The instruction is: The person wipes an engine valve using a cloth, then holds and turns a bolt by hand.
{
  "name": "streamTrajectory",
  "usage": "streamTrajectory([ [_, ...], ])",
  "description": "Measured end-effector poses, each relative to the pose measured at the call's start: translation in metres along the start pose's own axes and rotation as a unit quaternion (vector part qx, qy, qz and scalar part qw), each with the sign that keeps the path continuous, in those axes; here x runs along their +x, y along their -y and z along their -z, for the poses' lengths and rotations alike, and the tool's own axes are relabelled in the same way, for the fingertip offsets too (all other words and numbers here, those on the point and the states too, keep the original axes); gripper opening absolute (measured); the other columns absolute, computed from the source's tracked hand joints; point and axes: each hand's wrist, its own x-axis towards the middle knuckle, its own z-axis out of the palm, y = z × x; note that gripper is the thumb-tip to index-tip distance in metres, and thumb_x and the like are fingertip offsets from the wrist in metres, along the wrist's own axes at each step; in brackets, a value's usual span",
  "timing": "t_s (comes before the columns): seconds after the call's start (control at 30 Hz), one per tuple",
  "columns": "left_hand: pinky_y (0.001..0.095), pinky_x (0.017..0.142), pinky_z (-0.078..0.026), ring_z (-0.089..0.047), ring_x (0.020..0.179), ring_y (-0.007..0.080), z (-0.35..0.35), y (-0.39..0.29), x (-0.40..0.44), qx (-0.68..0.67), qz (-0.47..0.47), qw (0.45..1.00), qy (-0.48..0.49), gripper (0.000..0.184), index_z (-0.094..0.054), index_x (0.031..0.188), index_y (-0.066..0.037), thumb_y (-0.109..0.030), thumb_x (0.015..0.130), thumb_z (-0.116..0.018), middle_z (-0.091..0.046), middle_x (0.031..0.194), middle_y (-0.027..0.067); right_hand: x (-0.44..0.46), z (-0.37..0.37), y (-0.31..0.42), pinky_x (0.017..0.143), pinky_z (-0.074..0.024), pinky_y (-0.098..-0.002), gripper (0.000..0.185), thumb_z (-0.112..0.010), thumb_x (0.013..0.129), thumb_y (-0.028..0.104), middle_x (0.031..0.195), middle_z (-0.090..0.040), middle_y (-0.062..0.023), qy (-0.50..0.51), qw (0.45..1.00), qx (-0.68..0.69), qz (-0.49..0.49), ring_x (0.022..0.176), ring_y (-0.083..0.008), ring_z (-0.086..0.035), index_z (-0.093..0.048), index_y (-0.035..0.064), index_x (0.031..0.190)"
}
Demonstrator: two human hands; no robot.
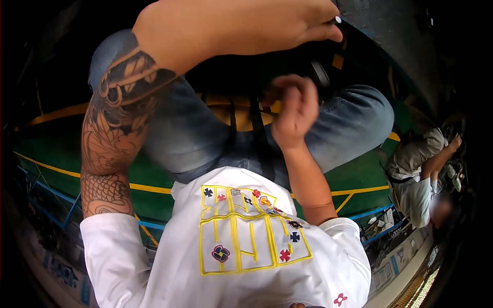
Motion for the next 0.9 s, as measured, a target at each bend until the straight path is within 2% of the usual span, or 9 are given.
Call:
streamTrajectory([
  [0.07,0.0403,0.054,-0.050,-0.064,0.057,0.0322,0.002,0.001,0.003,-0.013,0.004,1.000,0.009,0.035,-0.066,0.072,-0.005,-0.029,0.098,-0.065,-0.060,0.059,0.0129,-0.002,0.003,0.001,0.059,-0.0506,-0.0224,0.016,-0.054,0.105,0.013,0.085,-0.068,-0.0117,0.015,0.996,-0.045,-0.070,0.063,-0.0110,-0.064,-0.056,-0.0028,0.108],
  [0.17,0.0406,0.054,-0.049,-0.063,0.057,0.0324,-0.003,0.008,0.002,-0.014,0.003,1.000,0.006,0.035,-0.066,0.072,-0.006,-0.030,0.098,-0.065,-0.060,0.059,0.0128,0.003,-0.001,0.011,0.058,-0.0503,-0.0220,0.013,-0.054,0.104,0.010,0.080,-0.068,-0.0099,-0.012,0.980,0.004,0.199,0.062,-0.0107,-0.064,-0.057,-0.0032,0.105],
  [0.3,0.0418,0.055,-0.049,-0.063,0.058,0.0332,-0.003,0.004,0.002,-0.037,0.007,0.999,0.004,0.036,-0.065,0.072,-0.007,-0.031,0.098,-0.064,-0.060,0.058,0.0129,0.000,0.001,0.007,0.061,-0.0517,-0.0223,0.012,-0.059,0.101,0.007,0.082,-0.069,-0.0109,-0.012,0.997,-0.033,-0.066,0.066,-0.0125,-0.067,-0.058,-0.0044,0.103],
  [0.4,0.0426,0.055,-0.049,-0.063,0.059,0.0337,-0.001,0.008,0.005,-0.052,-0.006,0.998,-0.017,0.036,-0.065,0.071,-0.007,-0.031,0.098,-0.063,-0.059,0.058,0.0129,0.006,0.005,0.011,0.063,-0.0536,-0.0229,0.011,-0.061,0.101,0.007,0.080,-0.071,-0.0096,-0.005,0.981,-0.037,0.188,0.066,-0.0119,-0.068,-0.059,-0.0038,0.101],
  [0.5,0.0431,0.056,-0.049,-0.063,0.059,0.0338,-0.002,0.005,0.003,-0.039,0.009,0.999,0.007,0.037,-0.064,0.071,-0.007,-0.031,0.099,-0.063,-0.059,0.058,0.0126,0.006,0.002,0.011,0.065,-0.0547,-0.0245,0.011,-0.062,0.099,0.008,0.084,-0.071,-0.0114,0.007,0.994,-0.067,-0.087,0.070,-0.0139,-0.069,-0.059,-0.0021,0.102],
  [0.63,0.0435,0.056,-0.049,-0.063,0.059,0.0337,0.000,0.006,0.008,-0.015,0.011,0.999,0.026,0.038,-0.063,0.070,-0.007,-0.030,0.099,-0.063,-0.059,0.058,0.0124,0.007,0.001,0.012,0.061,-0.0529,-0.0244,0.011,-0.065,0.099,0.008,0.075,-0.069,-0.0088,-0.034,0.983,-0.049,0.176,0.064,-0.0121,-0.067,-0.059,-0.0017,0.098],
  [0.77,0.0437,0.055,-0.048,-0.062,0.059,0.0341,-0.001,0.006,0.006,-0.016,-0.016,1.000,-0.010,0.038,-0.062,0.069,-0.006,-0.030,0.099,-0.063,-0.059,0.058,0.0127,0.004,-0.001,0.015,0.063,-0.0535,-0.0244,0.007,-0.061,0.099,0.005,0.083,-0.070,-0.0094,0.003,0.996,-0.057,-0.070,0.070,-0.0126,-0.068,-0.058,-0.0012,0.100],
  [0.83,0.0436,0.055,-0.048,-0.062,0.058,0.0345,-0.001,0.008,0.006,-0.018,-0.007,1.000,0.004,0.038,-0.062,0.069,-0.006,-0.030,0.099,-0.063,-0.058,0.058,0.0129,0.004,-0.004,0.012,0.061,-0.0523,-0.0240,0.012,-0.062,0.101,0.008,0.079,-0.070,-0.0079,-0.035,0.994,0.035,0.102,0.066,-0.0113,-0.067,-0.059,-0.0021,0.095],
  [0.9,0.0436,0.055,-0.048,-0.062,0.058,0.0349,-0.002,0.007,0.004,-0.022,-0.010,1.000,-0.012,0.038,-0.062,0.069,-0.006,-0.030,0.099,-0.063,-0.058,0.058,0.0130,0.006,0.003,0.011,0.062,-0.0525,-0.0240,0.013,-0.060,0.102,0.010,0.080,-0.069,-0.0092,-0.009,0.993,-0.059,0.097,0.067,-0.0124,-0.067,-0.059,-0.0022,0.096],
])
